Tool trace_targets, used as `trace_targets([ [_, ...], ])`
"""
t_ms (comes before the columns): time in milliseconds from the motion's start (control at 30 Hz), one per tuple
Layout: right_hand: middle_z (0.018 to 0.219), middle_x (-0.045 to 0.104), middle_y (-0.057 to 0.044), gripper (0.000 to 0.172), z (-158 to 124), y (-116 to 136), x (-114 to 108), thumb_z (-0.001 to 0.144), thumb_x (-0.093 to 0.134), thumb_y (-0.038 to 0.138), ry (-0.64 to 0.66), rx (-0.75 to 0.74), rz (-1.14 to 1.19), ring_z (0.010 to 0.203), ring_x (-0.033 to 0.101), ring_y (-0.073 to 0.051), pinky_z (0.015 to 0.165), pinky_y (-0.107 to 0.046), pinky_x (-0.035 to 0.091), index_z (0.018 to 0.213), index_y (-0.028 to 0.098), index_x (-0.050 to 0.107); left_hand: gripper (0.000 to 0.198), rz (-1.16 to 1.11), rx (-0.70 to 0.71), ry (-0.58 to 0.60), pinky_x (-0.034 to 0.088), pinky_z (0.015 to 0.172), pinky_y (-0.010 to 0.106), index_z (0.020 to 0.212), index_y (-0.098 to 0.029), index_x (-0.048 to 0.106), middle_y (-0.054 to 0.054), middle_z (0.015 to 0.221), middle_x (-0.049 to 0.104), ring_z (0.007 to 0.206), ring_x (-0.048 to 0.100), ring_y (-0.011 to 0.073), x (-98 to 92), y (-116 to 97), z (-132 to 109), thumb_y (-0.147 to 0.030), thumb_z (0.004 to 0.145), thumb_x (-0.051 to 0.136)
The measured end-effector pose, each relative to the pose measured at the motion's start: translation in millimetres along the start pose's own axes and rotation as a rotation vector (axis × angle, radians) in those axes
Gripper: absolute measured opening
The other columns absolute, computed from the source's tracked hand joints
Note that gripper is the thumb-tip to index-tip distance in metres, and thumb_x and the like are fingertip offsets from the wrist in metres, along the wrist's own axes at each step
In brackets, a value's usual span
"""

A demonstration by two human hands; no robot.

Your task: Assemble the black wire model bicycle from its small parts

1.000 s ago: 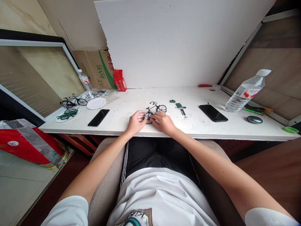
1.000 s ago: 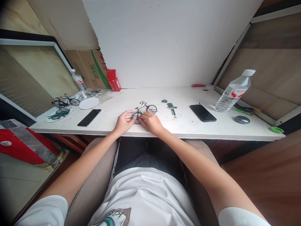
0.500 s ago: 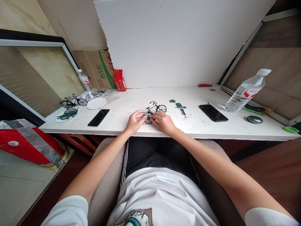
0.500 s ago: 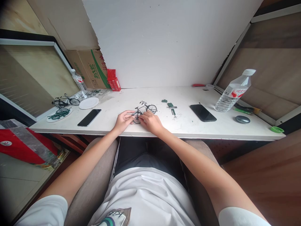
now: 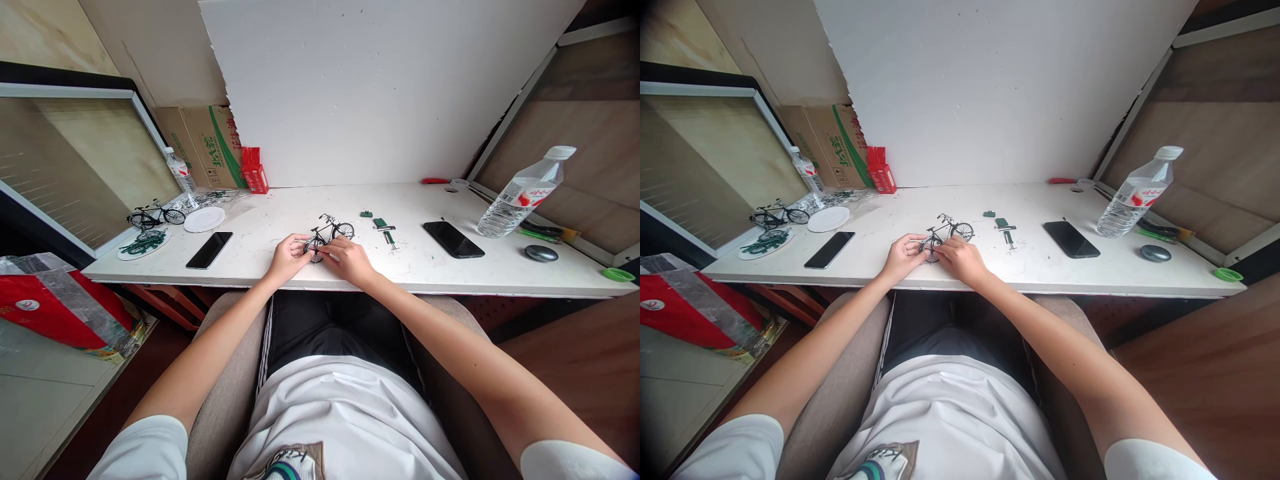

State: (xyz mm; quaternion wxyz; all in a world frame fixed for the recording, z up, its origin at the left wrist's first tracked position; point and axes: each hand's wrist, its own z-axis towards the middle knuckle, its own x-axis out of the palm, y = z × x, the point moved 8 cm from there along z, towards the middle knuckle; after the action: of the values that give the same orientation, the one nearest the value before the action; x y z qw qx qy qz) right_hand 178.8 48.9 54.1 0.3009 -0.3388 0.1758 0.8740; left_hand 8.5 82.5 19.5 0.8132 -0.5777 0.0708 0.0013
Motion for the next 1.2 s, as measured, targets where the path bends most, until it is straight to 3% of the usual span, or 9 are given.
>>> trace_targets([
  [233,0.087,0.081,-0.007,0.018,-3,-4,0,0.109,0.063,0.031,-0.043,0.007,0.091,0.079,0.071,-0.021,0.071,-0.032,0.052,0.101,0.021,0.077,0.061,-0.057,-0.034,0.04,0.067,0.086,0.037,0.126,-0.014,0.069,0.014,0.11,0.08,0.09,0.08,0.0221,-0.2,6,3,-0.038,0.075,0.094],
  [433,0.086,0.083,-0.004,0.015,-5,-7,3,0.105,0.069,0.026,-0.012,0.016,0.085,0.078,0.075,-0.02,0.067,-0.03,0.05,0.093,0.023,0.077,0.069,-0.035,-0.046,0.04,0.066,0.094,0.043,0.127,-0.011,0.073,0.02,0.124,0.079,0.102,0.08,0.0279,-3.3,11,6,-0.036,0.068,0.1],
  [800,0.074,0.078,-0.006,0.035,-5,-12,1,0.102,0.073,0.052,-0.018,0.075,0.038,0.067,0.07,-0.02,0.06,-0.03,0.046,0.085,0.021,0.076,0.063,-0.003,-0.04,0.033,0.066,0.088,0.037,0.12,-0.011,0.073,0.018,0.115,0.081,0.093,0.081,0.025,-2.3,11,5,-0.033,0.068,0.1],
  [900,0.079,0.079,-0.007,0.03,-5,-13,1,0.105,0.07,0.046,-0.046,0.053,0.083,0.07,0.071,-0.02,0.063,-0.031,0.05,0.091,0.021,0.078,0.06,0.002,-0.034,0.042,0.066,0.083,0.035,0.118,-0.012,0.073,0.018,0.116,0.081,0.088,0.081,0.0233,-0.8,9,5,-0.034,0.069,0.099],
  [1033,0.094,0.083,-0.007,0.021,-6,-8,4,0.11,0.061,0.032,-0.022,-0.051,0.252,0.085,0.076,-0.022,0.079,-0.035,0.06,0.108,0.023,0.08,0.059,0.014,-0.021,0.029,0.065,0.08,0.033,0.115,-0.011,0.073,0.017,0.112,0.081,0.086,0.08,0.0223,-1.8,9,5,-0.036,0.069,0.099],
  [1200,0.099,0.083,-0.008,0.025,-4,-7,5,0.11,0.056,0.022,-0.009,-0.07,0.338,0.094,0.077,-0.024,0.085,-0.039,0.063,0.12,0.023,0.079,0.058,0.001,-0.015,-0.004,0.065,0.083,0.035,0.114,-0.013,0.072,0.016,0.112,0.08,0.09,0.08,0.0237,-5.4,10,6,-0.039,0.07,0.099],
])
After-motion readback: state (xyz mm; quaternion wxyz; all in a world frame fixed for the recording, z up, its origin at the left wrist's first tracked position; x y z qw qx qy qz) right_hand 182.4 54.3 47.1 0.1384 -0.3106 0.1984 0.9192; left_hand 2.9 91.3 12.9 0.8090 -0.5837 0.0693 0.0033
